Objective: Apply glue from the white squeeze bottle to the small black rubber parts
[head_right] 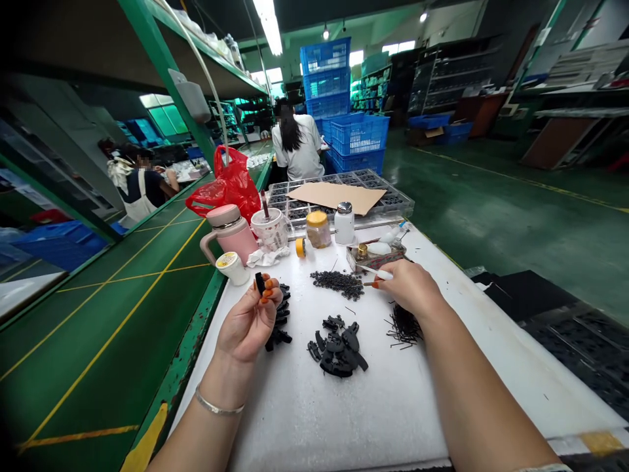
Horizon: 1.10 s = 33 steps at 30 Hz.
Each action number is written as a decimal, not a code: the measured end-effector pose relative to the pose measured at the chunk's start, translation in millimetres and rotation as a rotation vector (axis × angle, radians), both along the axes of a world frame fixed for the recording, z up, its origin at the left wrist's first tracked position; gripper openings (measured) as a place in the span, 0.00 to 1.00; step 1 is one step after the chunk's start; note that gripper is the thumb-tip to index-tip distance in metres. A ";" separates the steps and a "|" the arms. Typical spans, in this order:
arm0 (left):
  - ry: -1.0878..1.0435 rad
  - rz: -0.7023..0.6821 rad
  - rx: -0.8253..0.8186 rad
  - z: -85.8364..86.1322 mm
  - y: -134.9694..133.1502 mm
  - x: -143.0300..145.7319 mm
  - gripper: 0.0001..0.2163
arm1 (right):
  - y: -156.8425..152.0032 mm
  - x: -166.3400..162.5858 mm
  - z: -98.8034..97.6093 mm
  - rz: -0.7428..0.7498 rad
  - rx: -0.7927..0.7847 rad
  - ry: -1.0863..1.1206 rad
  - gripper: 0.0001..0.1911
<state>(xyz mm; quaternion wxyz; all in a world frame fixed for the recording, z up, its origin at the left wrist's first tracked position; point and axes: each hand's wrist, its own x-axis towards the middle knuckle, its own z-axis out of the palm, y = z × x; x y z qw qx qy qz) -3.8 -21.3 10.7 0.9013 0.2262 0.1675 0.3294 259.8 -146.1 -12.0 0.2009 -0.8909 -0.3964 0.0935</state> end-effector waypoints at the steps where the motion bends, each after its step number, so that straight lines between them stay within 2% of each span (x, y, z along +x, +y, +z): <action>1: -0.008 -0.012 0.000 0.3 -0.4 -0.5 0.05 | 0.5 3.7 -3.6 -0.012 -0.010 -0.001 0.10; 4: -0.040 -0.031 -0.003 0.7 -1.1 -1.9 0.05 | 2.3 5.8 -7.1 -0.038 -0.002 -0.018 0.13; 7: -0.062 -0.036 -0.014 0.8 -1.0 -2.7 0.05 | 5.2 -5.0 -1.5 -0.042 0.039 -0.057 0.14; 10: -0.059 -0.022 -0.017 1.0 0.0 -3.4 0.07 | 9.4 -23.2 4.3 0.137 0.035 -0.029 0.10; 11: -0.059 -0.016 -0.015 0.9 0.5 -3.7 0.08 | 10.9 -29.2 4.7 0.234 -0.007 0.010 0.09; 13: -0.063 -0.005 -0.009 0.4 1.7 -4.0 0.09 | 13.7 -38.8 2.9 0.320 -0.069 0.046 0.06; 18: -0.047 0.011 0.003 -2.4 3.3 -2.9 0.09 | 18.3 -49.3 -5.3 0.306 -0.155 0.025 0.04; 22: -0.029 0.019 0.013 -4.5 3.1 -0.8 0.07 | 19.0 -55.2 -6.1 0.311 -0.163 0.003 0.04; 29: -0.013 -0.048 0.042 -10.6 2.7 2.0 0.05 | 17.6 -57.7 4.7 0.352 0.007 0.061 0.04; 33: 0.017 -0.108 0.059 -14.9 -2.2 5.1 0.08 | 12.3 -70.6 20.2 0.372 0.261 0.266 0.06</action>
